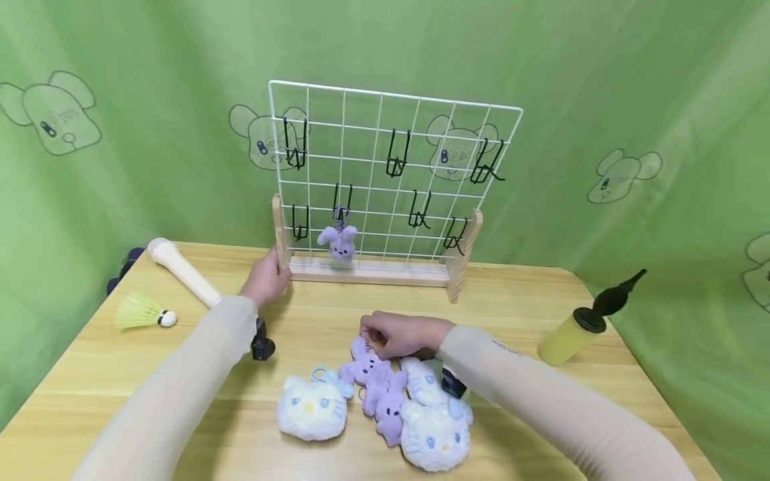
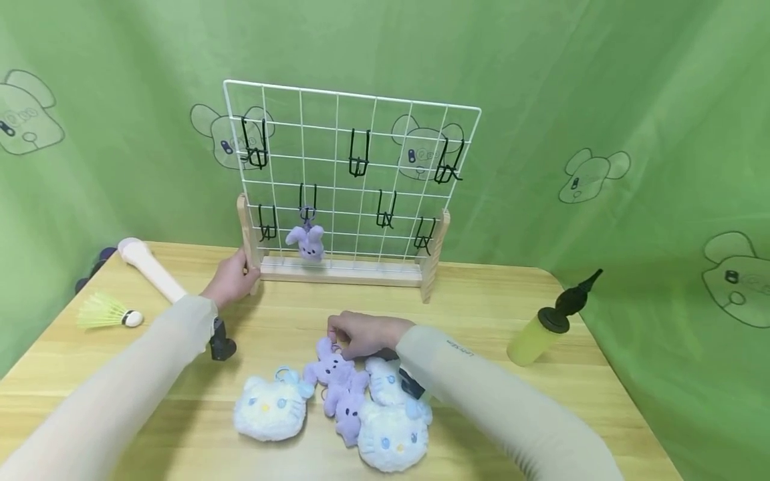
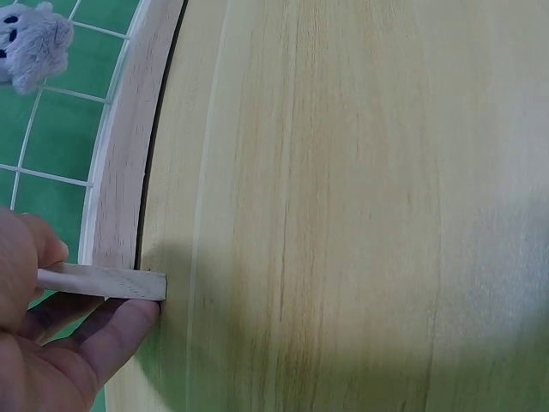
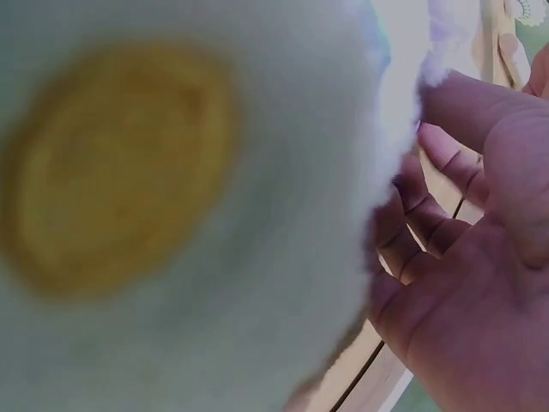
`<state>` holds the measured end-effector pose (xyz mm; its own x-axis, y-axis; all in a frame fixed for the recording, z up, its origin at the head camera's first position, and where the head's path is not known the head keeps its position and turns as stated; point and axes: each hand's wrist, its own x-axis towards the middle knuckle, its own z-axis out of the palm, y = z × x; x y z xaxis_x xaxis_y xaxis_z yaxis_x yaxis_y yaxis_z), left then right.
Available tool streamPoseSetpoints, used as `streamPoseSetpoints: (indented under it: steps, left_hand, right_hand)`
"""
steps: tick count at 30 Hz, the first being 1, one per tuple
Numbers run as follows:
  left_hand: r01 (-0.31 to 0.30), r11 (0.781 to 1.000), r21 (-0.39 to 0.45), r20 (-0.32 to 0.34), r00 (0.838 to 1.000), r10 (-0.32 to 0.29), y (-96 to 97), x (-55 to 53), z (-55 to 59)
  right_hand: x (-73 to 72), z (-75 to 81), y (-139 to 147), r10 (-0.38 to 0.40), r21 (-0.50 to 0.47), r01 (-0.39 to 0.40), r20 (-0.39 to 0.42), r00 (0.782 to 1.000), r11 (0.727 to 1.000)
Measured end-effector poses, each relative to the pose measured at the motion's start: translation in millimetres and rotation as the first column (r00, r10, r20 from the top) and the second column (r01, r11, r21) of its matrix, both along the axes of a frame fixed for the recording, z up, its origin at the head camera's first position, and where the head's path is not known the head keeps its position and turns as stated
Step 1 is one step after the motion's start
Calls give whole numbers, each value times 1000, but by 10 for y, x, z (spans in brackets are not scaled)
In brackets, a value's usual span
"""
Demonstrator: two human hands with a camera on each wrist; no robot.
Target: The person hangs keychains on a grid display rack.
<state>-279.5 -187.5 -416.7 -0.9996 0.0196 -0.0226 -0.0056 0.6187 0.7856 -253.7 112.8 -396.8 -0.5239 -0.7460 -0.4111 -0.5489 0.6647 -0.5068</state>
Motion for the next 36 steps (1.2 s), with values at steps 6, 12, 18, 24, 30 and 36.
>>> streamPoseSetpoints:
  steps: [6,12,18,24,30,36]
  left_hand:
    - [10,1000,-1,3,1000,-10,18,-19,-11]
    - [10,1000,-2,-3,1000,-10,-3,-8,5]
    - [11,1000,-10,-14,1000,-11,2,3,9]
    - [11,1000,-16,-16,1000,-12,-1,0,21]
    - [6,1000,-28,-22,1000,-6,-3,6,31]
    - [8,1000,-16,-11,1000,-9,1,0,17]
  right_hand:
    - [2,22,23,-56,-21,58,66,996,998]
    - [3,56,73,-29,-46,32,57,998,998]
    - [26,83,218,-41,-211,50,48,998,976]
    - [68,161,376,-107,-376,115,43,993,920]
    - [122,243,517,-221,-465,251,120,968,849]
    - [151,313,600,-292,-551,348,190,937,758]
